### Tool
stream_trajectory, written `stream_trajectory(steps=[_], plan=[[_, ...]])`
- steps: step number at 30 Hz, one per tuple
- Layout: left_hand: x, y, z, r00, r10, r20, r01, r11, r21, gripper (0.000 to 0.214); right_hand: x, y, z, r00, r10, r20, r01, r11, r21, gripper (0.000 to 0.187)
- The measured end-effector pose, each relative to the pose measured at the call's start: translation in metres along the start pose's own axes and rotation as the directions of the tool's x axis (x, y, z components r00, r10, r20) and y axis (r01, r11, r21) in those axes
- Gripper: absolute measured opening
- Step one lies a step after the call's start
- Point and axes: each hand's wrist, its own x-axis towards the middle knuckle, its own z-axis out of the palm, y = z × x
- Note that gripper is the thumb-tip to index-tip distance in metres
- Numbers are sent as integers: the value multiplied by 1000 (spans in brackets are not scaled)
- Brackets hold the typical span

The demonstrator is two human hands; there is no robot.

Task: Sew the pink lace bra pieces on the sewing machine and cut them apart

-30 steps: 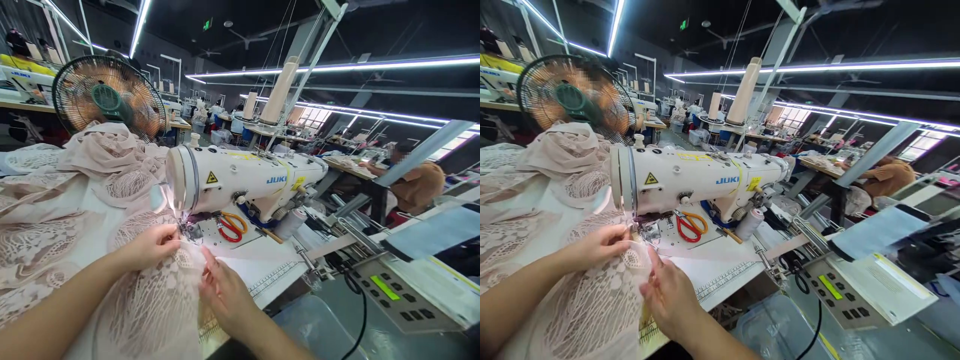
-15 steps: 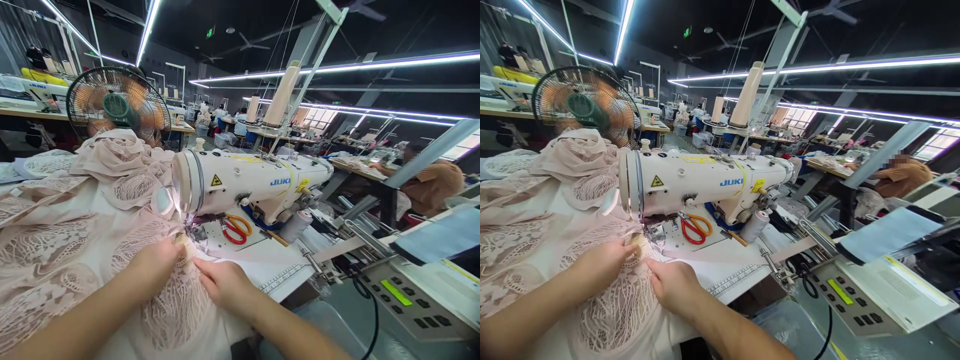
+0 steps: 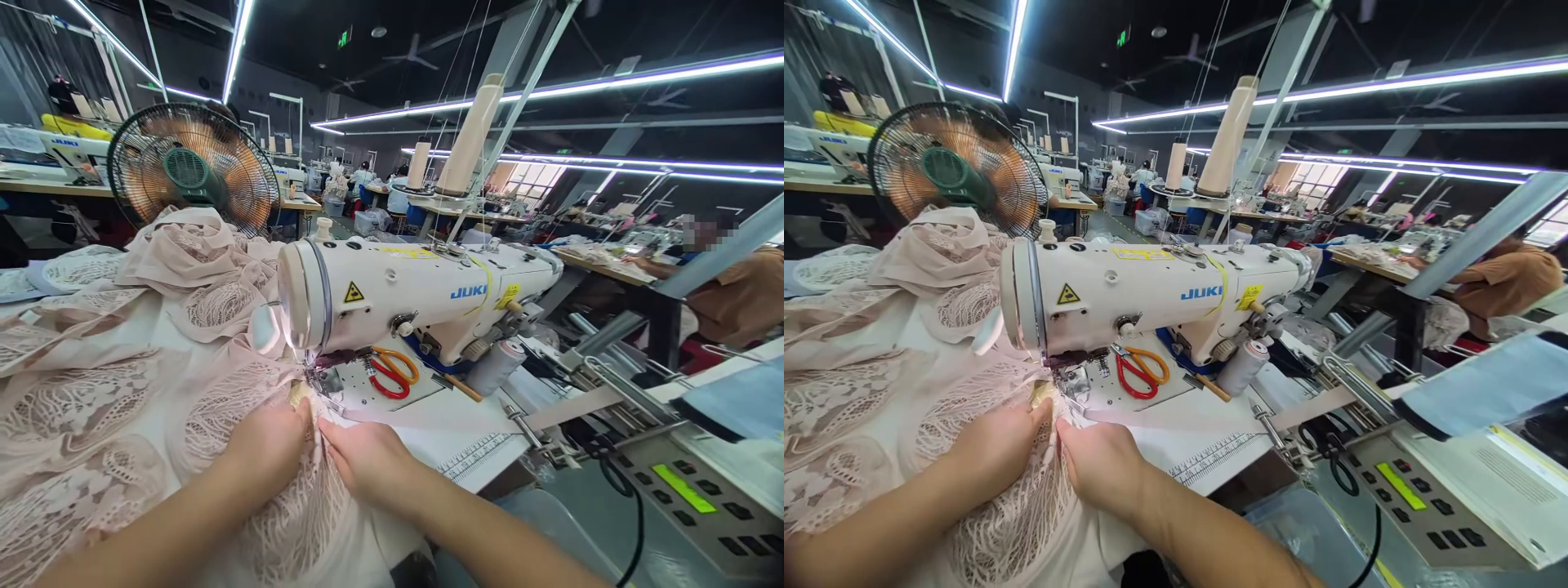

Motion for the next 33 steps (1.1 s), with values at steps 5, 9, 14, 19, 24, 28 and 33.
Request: stream_trajectory(steps=[5, 9, 14, 19, 24, 28, 33], plan=[[1, 6, -9, 995, -89, 39, 85, 992, 93, 32, 0, 0, -3, 997, 35, 73, -37, 999, 21, 46], [1, 3, 1, 989, 75, -128, -59, 991, 123, 26, -7, 1, -4, 987, 142, 70, -149, 983, 110, 56], [2, 0, 13, 951, 197, -239, -180, 979, 90, 25, -11, 1, -9, 978, 163, 129, -186, 963, 195, 54], [4, -2, 14, 919, 320, -231, -276, 939, 205, 19, -10, 1, -11, 977, 171, 128, -197, 954, 228, 53], [6, -5, 18, 894, 371, -250, -316, 920, 234, 20, -11, 3, -7, 982, 150, 115, -174, 955, 242, 54], [5, -4, 13, 911, 326, -251, -296, 943, 150, 25, -11, 4, -4, 987, 126, 102, -146, 963, 226, 55], [4, -3, 6, 931, 309, -195, -287, 948, 135, 25, -9, 4, -1, 990, 75, 122, -96, 980, 173, 53]])
